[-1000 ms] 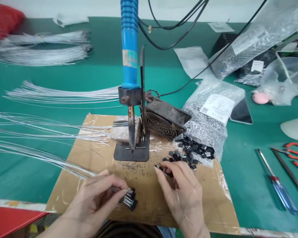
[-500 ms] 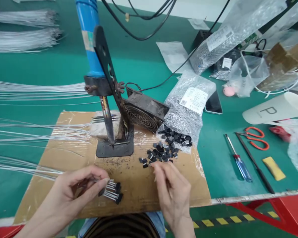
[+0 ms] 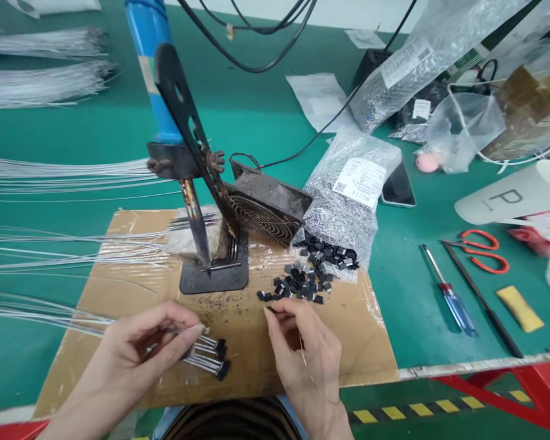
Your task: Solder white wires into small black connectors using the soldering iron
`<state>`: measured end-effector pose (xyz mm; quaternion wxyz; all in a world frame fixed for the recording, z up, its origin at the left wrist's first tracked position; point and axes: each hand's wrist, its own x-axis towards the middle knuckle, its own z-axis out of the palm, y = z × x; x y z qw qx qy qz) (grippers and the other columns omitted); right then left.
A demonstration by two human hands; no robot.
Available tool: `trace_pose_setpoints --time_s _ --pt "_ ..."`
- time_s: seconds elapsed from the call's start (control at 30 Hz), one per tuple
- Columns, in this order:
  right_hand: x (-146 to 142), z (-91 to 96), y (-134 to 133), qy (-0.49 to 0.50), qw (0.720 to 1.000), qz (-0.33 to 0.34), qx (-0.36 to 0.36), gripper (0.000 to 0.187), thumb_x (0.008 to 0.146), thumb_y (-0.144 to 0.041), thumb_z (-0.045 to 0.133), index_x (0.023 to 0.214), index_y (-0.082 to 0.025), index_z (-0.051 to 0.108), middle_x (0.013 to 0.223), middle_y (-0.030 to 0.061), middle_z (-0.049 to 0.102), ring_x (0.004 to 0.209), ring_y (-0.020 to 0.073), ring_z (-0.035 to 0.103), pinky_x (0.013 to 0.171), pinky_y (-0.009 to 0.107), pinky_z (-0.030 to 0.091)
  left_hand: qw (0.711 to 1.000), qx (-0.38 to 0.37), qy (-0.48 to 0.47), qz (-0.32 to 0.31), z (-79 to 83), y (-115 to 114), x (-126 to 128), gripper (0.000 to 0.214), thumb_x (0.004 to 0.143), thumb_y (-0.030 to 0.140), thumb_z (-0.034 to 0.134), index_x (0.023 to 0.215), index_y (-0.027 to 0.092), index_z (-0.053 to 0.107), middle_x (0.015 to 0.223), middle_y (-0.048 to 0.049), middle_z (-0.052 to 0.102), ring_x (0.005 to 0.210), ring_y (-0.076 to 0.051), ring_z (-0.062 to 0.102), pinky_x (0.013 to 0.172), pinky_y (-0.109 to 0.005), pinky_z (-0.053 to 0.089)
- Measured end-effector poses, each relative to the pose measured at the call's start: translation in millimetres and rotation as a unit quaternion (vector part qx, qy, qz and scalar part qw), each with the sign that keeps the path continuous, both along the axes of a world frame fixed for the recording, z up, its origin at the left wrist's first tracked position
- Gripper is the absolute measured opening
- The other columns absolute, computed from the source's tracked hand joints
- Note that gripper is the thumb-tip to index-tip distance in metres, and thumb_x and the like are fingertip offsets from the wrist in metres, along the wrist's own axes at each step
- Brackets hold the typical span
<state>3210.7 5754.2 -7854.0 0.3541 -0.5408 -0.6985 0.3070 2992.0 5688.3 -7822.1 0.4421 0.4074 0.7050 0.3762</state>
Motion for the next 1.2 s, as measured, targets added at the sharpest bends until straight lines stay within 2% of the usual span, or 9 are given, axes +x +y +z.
trace_pose_setpoints --time_s 0.1,0.2,0.37,0.53,0.67,0.77,0.93,1.1,1.2 --pt "-3 1.7 -3 0.035 0.999 -0.009 -0.023 0.008 0.095 -0.021 0.073 0.102 -0.025 0.072 0.081 -0.0045 0.074 0.069 0.0093 0.070 0.066 0.018 0.057 0.999 -0.024 0.002 -0.034 0.4 -1 -2 0.023 0.094 0.039 0.068 0.083 0.019 0.073 0.063 0.0006 0.057 0.054 -0.012 0.045 0.050 -0.021 0.036" --pt "-9 5.1 -4 0.117 0.990 -0.010 -0.076 0.010 0.095 -0.021 0.074 0.103 -0.027 0.075 0.083 -0.0042 0.073 0.068 0.0088 0.069 0.067 0.019 0.057 0.999 -0.028 0.002 -0.033 1.4 1 -4 0.026 0.095 0.041 0.066 0.082 0.019 0.071 0.062 0.0015 0.053 0.054 -0.012 0.043 0.051 -0.022 0.033" --pt "-17 13.3 -1 0.211 0.966 0.036 -0.143 0.014 0.099 -0.021 0.069 0.107 -0.030 0.077 0.081 -0.0039 0.068 0.064 0.0070 0.064 0.062 0.018 0.053 0.999 -0.026 -0.006 -0.039 6.0 5 -3 0.028 0.097 0.043 0.064 0.084 0.019 0.070 0.063 0.0028 0.049 0.054 -0.011 0.037 0.050 -0.022 0.029" --pt "-27 17.7 1 0.242 0.952 0.071 -0.174 0.015 0.099 -0.023 0.069 0.106 -0.032 0.077 0.077 -0.0044 0.069 0.064 0.0078 0.064 0.059 0.017 0.051 1.000 0.007 -0.013 -0.015 12.7 12 1 0.024 0.095 0.038 0.066 0.081 0.019 0.070 0.063 0.0025 0.055 0.055 -0.010 0.041 0.049 -0.019 0.032" --pt "-37 18.1 0 0.268 0.936 0.065 -0.218 0.008 0.099 -0.028 0.070 0.099 -0.030 0.079 0.077 -0.0024 0.071 0.065 0.0096 0.064 0.060 0.020 0.052 0.999 -0.019 -0.016 0.039 18.6 13 7 0.024 0.092 0.040 0.068 0.081 0.020 0.069 0.066 0.0028 0.058 0.058 -0.010 0.043 0.053 -0.019 0.034" --pt "-43 16.4 0 0.287 0.929 0.075 -0.220 0.008 0.098 -0.028 0.072 0.100 -0.029 0.079 0.076 -0.0022 0.071 0.062 0.0091 0.062 0.057 0.020 0.051 0.998 -0.035 -0.014 0.053 19.8 13 8 0.025 0.093 0.041 0.067 0.079 0.020 0.068 0.066 0.0033 0.059 0.060 -0.010 0.046 0.056 -0.019 0.036" --pt "-50 15.7 2 0.313 0.923 0.072 -0.213 0.006 0.096 -0.027 0.074 0.096 -0.027 0.080 0.074 -0.0024 0.070 0.058 0.0081 0.060 0.053 0.019 0.049 0.999 -0.016 -0.024 -0.017 18.1 15 3 0.020 0.095 0.038 0.067 0.084 0.022 0.070 0.085 -0.0021 0.074 0.074 -0.014 0.065 0.059 -0.019 0.045" --pt "-53 18.0 1 0.308 0.924 0.084 -0.210 0.007 0.096 -0.025 0.073 0.096 -0.027 0.080 0.074 -0.0027 0.069 0.058 0.0079 0.061 0.055 0.019 0.050 0.996 -0.002 -0.082 0.027 23.2 21 7 0.015 0.093 0.031 0.071 0.080 0.023 0.070 0.091 0.0001 0.077 0.078 -0.011 0.068 0.068 -0.014 0.053" --pt "-52 19.2 2 0.302 0.925 0.093 -0.212 0.008 0.097 -0.024 0.072 0.097 -0.027 0.080 0.075 -0.0025 0.069 0.062 0.0089 0.063 0.059 0.020 0.051 0.996 0.014 -0.092 0.006 23.0 21 5 0.013 0.093 0.026 0.071 0.080 0.023 0.071 0.093 -0.0001 0.078 0.080 -0.010 0.072 0.072 -0.012 0.055"
